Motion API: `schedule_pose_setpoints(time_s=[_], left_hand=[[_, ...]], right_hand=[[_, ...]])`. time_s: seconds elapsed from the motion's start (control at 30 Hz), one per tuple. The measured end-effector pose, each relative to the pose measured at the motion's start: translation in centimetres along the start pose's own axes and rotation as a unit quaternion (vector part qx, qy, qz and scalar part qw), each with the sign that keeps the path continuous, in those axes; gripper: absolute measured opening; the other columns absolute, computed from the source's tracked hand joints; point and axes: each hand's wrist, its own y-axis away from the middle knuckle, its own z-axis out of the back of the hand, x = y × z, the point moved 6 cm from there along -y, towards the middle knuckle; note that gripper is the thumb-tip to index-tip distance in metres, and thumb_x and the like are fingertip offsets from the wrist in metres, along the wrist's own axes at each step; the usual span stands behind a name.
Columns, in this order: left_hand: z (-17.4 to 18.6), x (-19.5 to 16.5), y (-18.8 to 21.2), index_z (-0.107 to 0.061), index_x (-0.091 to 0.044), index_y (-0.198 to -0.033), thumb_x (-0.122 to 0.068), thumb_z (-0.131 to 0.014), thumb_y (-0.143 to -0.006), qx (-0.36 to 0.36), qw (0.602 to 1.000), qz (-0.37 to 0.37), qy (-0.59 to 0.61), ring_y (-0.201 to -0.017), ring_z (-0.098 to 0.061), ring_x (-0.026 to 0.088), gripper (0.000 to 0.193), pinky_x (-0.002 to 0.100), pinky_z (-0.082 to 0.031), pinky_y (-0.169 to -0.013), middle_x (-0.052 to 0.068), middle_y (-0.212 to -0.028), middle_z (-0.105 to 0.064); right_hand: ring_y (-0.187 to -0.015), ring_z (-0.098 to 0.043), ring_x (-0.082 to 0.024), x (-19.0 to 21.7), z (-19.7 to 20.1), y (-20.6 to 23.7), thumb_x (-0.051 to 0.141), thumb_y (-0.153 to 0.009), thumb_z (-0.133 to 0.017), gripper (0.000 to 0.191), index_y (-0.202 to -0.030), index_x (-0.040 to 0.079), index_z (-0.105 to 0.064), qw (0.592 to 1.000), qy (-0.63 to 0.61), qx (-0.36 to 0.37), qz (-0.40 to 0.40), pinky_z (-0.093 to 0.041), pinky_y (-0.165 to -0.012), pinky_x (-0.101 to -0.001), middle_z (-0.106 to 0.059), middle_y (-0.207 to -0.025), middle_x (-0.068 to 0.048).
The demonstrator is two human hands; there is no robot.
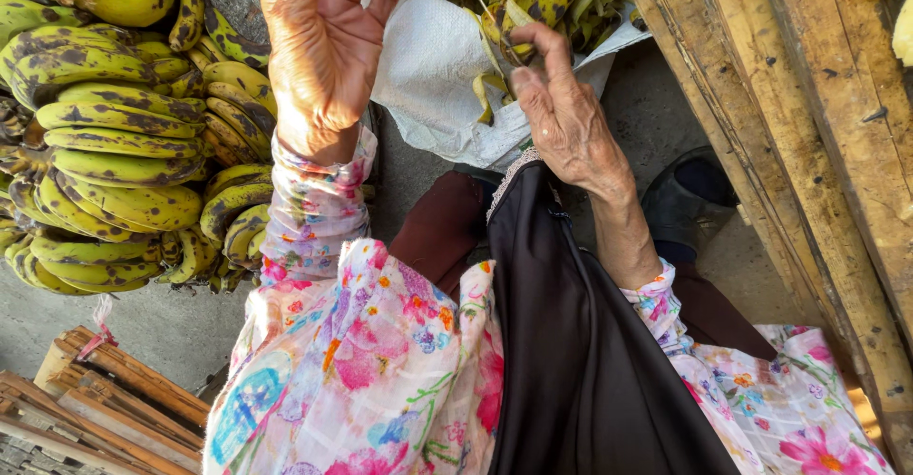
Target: The person sits on the ground and peels bananas one at a time using a small knife, cutting the peel and removing it by hand. Peeled bananas are placed on a pile to the side and peels collect on a white sack.
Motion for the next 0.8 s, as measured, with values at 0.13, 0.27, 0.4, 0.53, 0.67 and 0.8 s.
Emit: schedule_pose_setpoints(time_s=[0.13, 0.27, 0.4, 0.53, 0.67, 0.8], left_hand=[[-1.4, 2.4, 0.2, -0.060, -0.008, -0.130, -0.017, -0.063, -0.112, 0.005, 0.997, 0.071, -0.043, -0.126, -0.067, 0.022, 0.020, 0.045, -0.050, -0.109, 0.007, -0.133, -0.068], [-3.9, 5.3, 1.1, -0.058, -0.002, -0.139, -0.016, -0.062, -0.115, 0.032, 0.983, 0.156, -0.096, -0.124, -0.068, 0.023, 0.029, 0.042, -0.054, -0.110, 0.011, -0.131, -0.067], [-5.3, 6.1, 1.4, -0.056, -0.002, -0.144, -0.017, -0.062, -0.114, 0.046, 0.974, 0.178, -0.133, -0.122, -0.068, 0.020, 0.034, 0.041, -0.056, -0.110, 0.010, -0.133, -0.067], [-5.9, 6.0, 1.1, -0.058, -0.001, -0.140, -0.017, -0.061, -0.116, 0.072, 0.972, 0.176, -0.141, -0.117, -0.070, 0.020, 0.029, 0.040, -0.057, -0.108, 0.009, -0.127, -0.068], [-6.1, 6.0, 0.8, -0.060, -0.001, -0.136, -0.019, -0.063, -0.114, 0.087, 0.964, 0.217, -0.125, -0.113, -0.070, 0.018, 0.028, 0.039, -0.058, -0.106, 0.007, -0.124, -0.068], [-6.7, 6.5, 0.8, -0.060, -0.001, -0.136, -0.018, -0.066, -0.109, 0.099, 0.957, 0.259, -0.081, -0.118, -0.067, 0.016, 0.033, 0.038, -0.057, -0.103, 0.007, -0.125, -0.067]], right_hand=[[-0.068, -0.053, -0.010, 1.5, 1.0, 0.4, 0.027, -0.119, -0.062, 0.049, -0.157, 0.011, -0.036, 0.991, -0.023, -0.077, 0.104, -0.048, -0.067, -0.0297, -0.052, -0.075, -0.004], [-0.071, -0.062, -0.009, 2.9, 2.2, 0.3, 0.025, -0.118, -0.062, 0.036, -0.147, 0.006, -0.053, 0.982, 0.029, -0.125, 0.141, -0.052, -0.065, -0.0278, -0.065, -0.087, -0.005], [-0.061, -0.058, -0.016, 3.6, 3.0, 0.5, 0.018, -0.111, -0.066, 0.024, -0.127, 0.001, -0.068, 0.974, 0.112, -0.152, 0.127, -0.049, -0.061, -0.0324, -0.061, -0.072, -0.010], [-0.077, -0.072, -0.016, 4.3, 2.7, 1.2, 0.018, -0.115, -0.063, 0.020, -0.125, 0.001, -0.062, 0.943, 0.148, -0.181, 0.237, -0.056, -0.068, -0.0293, -0.073, -0.097, -0.013], [-0.068, -0.069, -0.011, 1.8, 2.8, 0.5, 0.017, -0.113, -0.066, 0.016, -0.117, 0.002, -0.065, 0.957, 0.129, -0.195, 0.173, -0.053, -0.063, -0.0286, -0.068, -0.079, -0.004], [-0.056, -0.058, -0.007, -0.9, 2.8, 0.4, 0.020, -0.114, -0.064, 0.020, -0.111, 0.001, -0.065, 0.983, -0.063, -0.157, 0.073, -0.045, -0.054, -0.0251, -0.058, -0.073, 0.001]])
